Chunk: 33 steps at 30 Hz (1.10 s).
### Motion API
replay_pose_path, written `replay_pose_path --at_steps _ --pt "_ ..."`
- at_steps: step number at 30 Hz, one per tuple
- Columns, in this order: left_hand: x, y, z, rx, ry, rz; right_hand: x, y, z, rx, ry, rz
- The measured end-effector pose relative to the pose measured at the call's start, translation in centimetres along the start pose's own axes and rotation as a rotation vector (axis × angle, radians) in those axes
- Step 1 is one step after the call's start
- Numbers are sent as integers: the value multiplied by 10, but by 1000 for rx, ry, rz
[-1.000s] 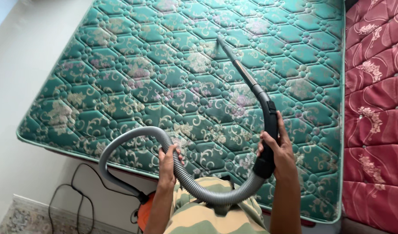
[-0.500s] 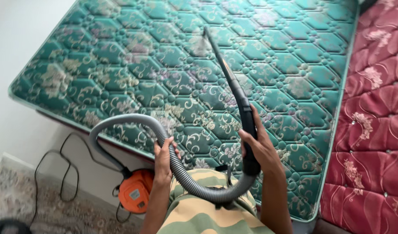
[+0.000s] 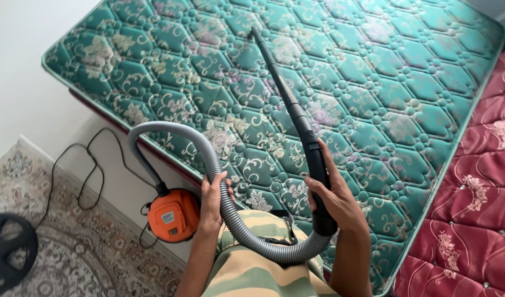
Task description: The person uses a vacuum cleaner with a long hose and nozzle attachment to clean the surface of a teal floral mattress. They systematically move the nozzle back and forth across the mattress, covering the entire surface area in a repetitive sweeping motion.
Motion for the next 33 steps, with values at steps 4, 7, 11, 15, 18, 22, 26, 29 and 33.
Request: replay_pose_path --at_steps 4,7,11,15,18,22,26,29,33 --pt "2 -3 -7 -10 -6 -1 -8 -1 5 -35 -44 19" --pt "3 -2 -14 -21 -16 14 -18 6 7 -62 -65 29" --pt "8 4 -26 -21 0 16 -32 25 8 -62 -66 57" --pt "14 16 -47 -7 42 -25 -48 50 10 -56 -41 87" --pt "19 27 -65 -19 57 -21 -64 69 13 -51 -14 104" --pt "25 46 -95 -56 74 -31 -83 100 17 -50 -3 104" --pt "33 68 -124 -77 70 -53 -104 136 18 -50 38 102" --pt "40 87 -145 -84 56 -69 -118 163 16 -39 35 114" --pt "43 114 -173 -86 71 -93 -135 203 12 -47 35 102"
Point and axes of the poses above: each hand's wrist, its own y-axis towards the middle knuckle, its own x-axis out of the back of the hand, z = x × y, the point moved 3 cm from there along y, towards the middle knuckle, and after that the axes turned 8 degrees about x, right-handed, at the moved point
